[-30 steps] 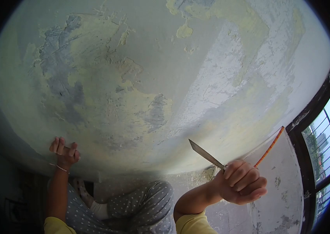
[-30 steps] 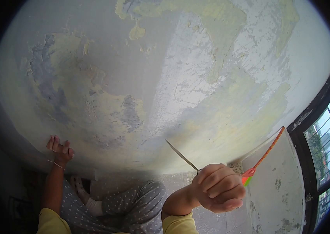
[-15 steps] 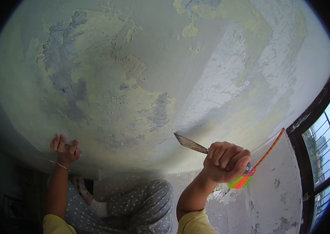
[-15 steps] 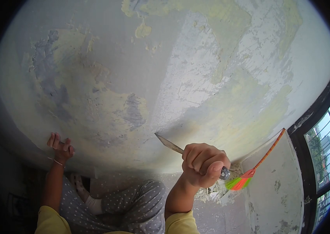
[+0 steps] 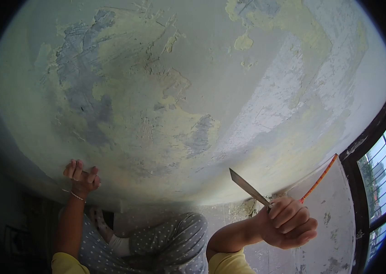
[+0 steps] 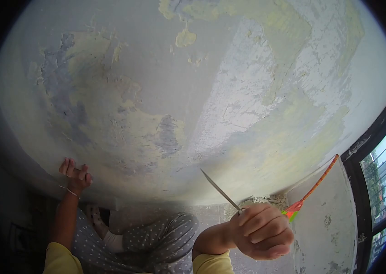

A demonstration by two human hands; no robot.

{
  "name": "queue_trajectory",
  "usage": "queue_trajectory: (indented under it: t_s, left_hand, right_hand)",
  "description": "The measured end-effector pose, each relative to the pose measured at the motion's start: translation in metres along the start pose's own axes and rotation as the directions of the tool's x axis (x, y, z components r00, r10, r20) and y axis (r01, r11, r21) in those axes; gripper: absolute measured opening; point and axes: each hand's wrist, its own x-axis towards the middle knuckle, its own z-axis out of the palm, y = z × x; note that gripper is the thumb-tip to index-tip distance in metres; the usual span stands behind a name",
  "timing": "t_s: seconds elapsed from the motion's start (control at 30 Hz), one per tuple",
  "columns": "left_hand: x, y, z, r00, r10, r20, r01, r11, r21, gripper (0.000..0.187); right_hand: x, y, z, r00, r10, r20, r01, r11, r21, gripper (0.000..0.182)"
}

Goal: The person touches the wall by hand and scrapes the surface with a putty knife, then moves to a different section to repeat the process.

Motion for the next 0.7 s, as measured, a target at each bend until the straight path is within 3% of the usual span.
queue_trajectory:
  t_s: [0.03,0.1,0.17,0.23,0.37,0.47,0.57,0.7]
  left_hand:
    - [-0.001,0.0,-0.002,1.0,0.0,0.006,0.001,1.0,-0.01,0.044]
    - [0.002,0.001,0.0,1.0,0.0,-0.008,0.0,1.0,0.0,0.044]
    - [0.004,0.001,0.0,1.0,-0.002,-0.018,0.002,1.0,-0.015,0.044]
    - [0.005,0.0,0.002,1.0,0.0,-0.019,0.0,1.0,-0.018,0.043]
    - [0.002,-0.002,0.001,1.0,0.017,-0.018,-0.017,1.0,-0.002,0.042]
    - [0.004,-0.001,-0.001,1.0,0.019,-0.016,-0.019,1.0,-0.004,0.042]
    - [0.006,0.002,0.0,1.0,0.011,-0.025,-0.011,1.0,-0.007,0.042]
    - [0.008,0.002,0.001,0.999,0.01,-0.035,-0.01,1.0,-0.005,0.042]
  right_hand:
    - [0.004,0.0,-0.003,0.997,-0.066,-0.032,0.063,0.996,-0.064,0.044]
    - [-0.004,0.028,-0.006,0.981,0.178,0.077,-0.16,0.967,-0.2,0.042]
    - [-0.021,0.046,-0.008,0.908,0.417,0.051,-0.412,0.908,-0.083,0.04]
    - [-0.018,0.039,-0.012,0.921,0.383,0.076,-0.377,0.923,-0.078,0.041]
    - [0.004,0.005,-0.01,0.996,0.066,0.06,-0.062,0.996,-0.063,0.043]
    - [-0.002,0.031,-0.014,0.961,0.234,0.147,-0.211,0.965,-0.154,0.041]
    - [0.003,0.024,-0.019,0.951,0.265,0.162,-0.239,0.957,-0.166,0.041]
    - [0.014,-0.005,-0.012,0.992,0.068,0.107,-0.056,0.992,-0.114,0.044]
